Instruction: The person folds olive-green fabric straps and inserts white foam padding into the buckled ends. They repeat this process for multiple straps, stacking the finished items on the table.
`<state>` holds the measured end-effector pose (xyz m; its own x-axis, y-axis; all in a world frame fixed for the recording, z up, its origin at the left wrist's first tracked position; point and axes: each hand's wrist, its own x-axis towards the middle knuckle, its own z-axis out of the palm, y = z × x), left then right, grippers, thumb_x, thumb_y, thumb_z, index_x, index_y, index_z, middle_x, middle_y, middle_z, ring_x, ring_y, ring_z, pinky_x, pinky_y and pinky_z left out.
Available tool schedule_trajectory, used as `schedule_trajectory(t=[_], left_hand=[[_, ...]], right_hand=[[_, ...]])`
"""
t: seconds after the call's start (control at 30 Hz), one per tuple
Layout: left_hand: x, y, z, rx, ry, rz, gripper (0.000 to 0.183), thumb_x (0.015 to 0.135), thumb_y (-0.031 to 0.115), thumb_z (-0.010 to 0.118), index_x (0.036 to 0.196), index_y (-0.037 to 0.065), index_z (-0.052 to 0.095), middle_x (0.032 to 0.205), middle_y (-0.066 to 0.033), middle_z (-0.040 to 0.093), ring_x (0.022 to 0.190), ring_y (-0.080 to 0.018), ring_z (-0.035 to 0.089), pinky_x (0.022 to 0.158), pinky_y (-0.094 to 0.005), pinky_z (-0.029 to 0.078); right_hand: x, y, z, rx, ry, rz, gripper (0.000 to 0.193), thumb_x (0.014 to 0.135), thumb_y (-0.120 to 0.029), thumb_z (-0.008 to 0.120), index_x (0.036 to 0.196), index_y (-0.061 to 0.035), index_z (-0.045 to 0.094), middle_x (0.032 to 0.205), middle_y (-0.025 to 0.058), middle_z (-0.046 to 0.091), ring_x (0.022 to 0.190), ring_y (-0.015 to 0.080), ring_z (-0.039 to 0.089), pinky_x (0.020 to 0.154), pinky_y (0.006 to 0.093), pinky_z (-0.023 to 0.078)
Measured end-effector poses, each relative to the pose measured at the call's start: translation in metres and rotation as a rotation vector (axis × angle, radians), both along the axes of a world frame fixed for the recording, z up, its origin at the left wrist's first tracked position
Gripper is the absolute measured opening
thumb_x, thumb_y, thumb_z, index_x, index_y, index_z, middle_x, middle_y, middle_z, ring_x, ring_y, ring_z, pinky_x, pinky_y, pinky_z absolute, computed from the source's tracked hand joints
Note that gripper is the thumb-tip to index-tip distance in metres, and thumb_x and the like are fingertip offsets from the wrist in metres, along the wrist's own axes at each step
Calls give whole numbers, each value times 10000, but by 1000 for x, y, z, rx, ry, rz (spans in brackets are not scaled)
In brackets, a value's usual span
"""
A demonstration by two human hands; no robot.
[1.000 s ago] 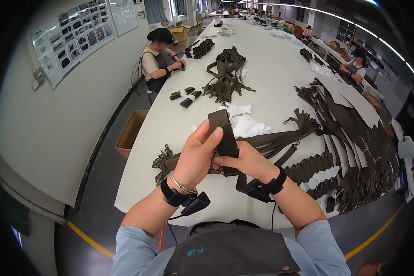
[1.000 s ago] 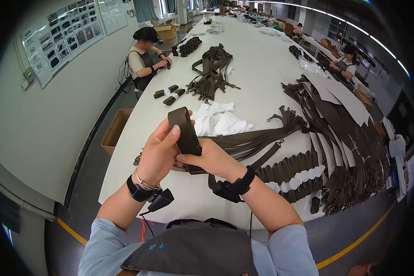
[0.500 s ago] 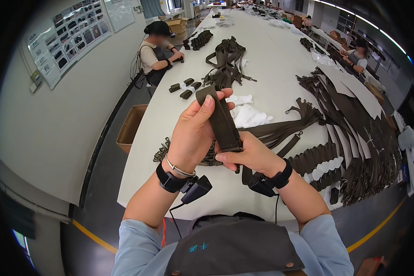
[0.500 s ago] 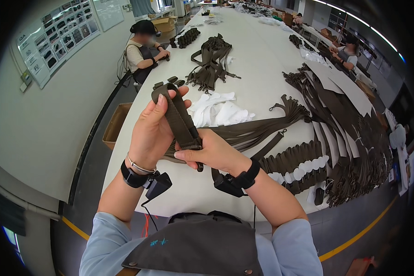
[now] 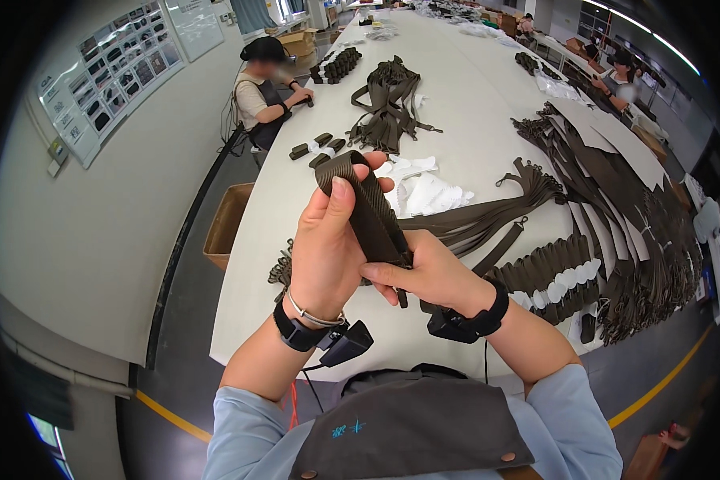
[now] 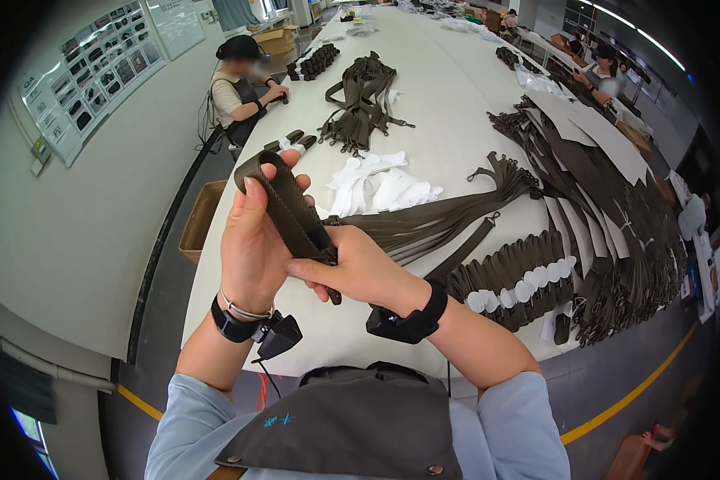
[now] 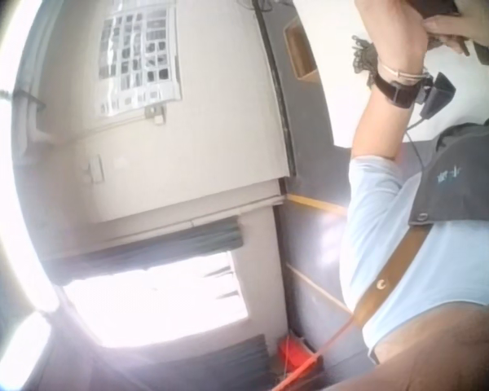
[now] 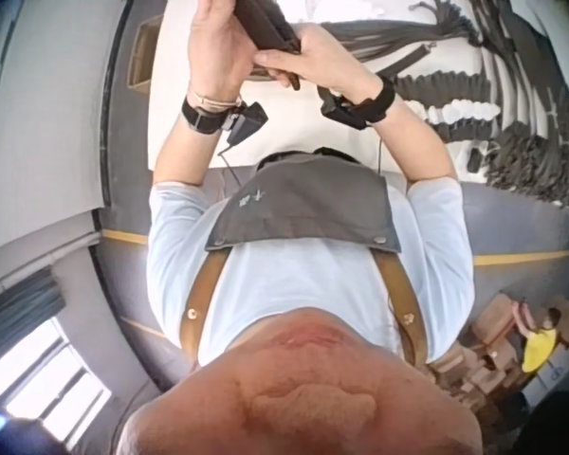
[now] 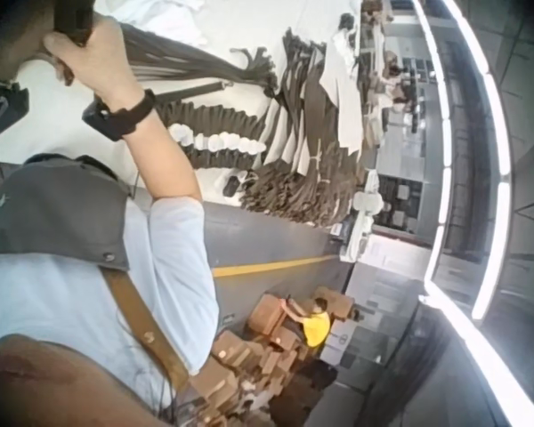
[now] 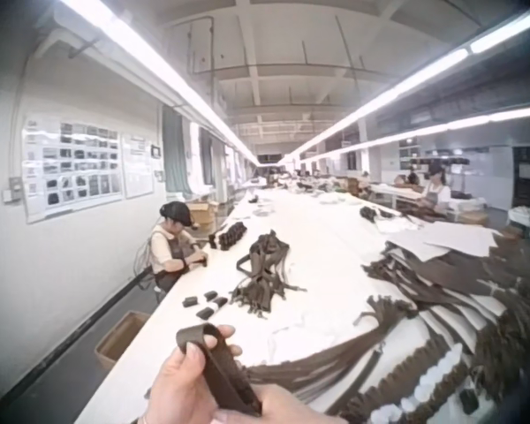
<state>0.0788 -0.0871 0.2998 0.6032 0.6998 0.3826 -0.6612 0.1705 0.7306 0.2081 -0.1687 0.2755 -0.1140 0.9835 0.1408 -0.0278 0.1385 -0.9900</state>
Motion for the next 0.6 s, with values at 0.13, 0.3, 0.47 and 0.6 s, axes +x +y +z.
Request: schedule_trajectory(t=[0.13, 0.3, 0.47, 0.6], left_hand=[[0, -3, -6, 41, -44, 26, 299, 1010, 311, 561, 1175, 69, 624, 1353, -79, 545, 1142, -179, 543, 896, -342, 532], [-1, -2, -3, 25, -52, 34, 275, 1012, 276, 563, 1162, 57, 636, 1331, -71, 561, 1098, -172, 568, 875, -326, 522], [-7, 10, 10, 10, -24, 31, 300, 1009, 242, 571, 1186, 10, 638, 1241, -65, 612, 1030, -169, 602, 858, -304, 508], [-11, 9, 17, 47, 35, 72, 330, 1012, 210, 564, 1235, -26, 622, 1175, -62, 638, 985, -162, 617, 848, -293, 505]], right_hand=[[0, -1, -2, 16, -16, -2, 249, 919, -220, 691, 789, -44, 574, 653, 2, 576, 512, 73, 537, 485, 237, 408], [0, -5, 3, -53, -18, 9, 251, 919, -240, 691, 806, -46, 579, 601, -22, 529, 483, 59, 496, 459, 234, 379], [1, -7, -2, -75, -51, 11, 261, 922, -270, 682, 826, -45, 592, 568, -29, 527, 473, 54, 480, 452, 235, 364], [-1, -6, -4, -16, -75, -5, 249, 928, -257, 675, 859, -27, 608, 641, 22, 623, 541, 77, 557, 492, 231, 413]])
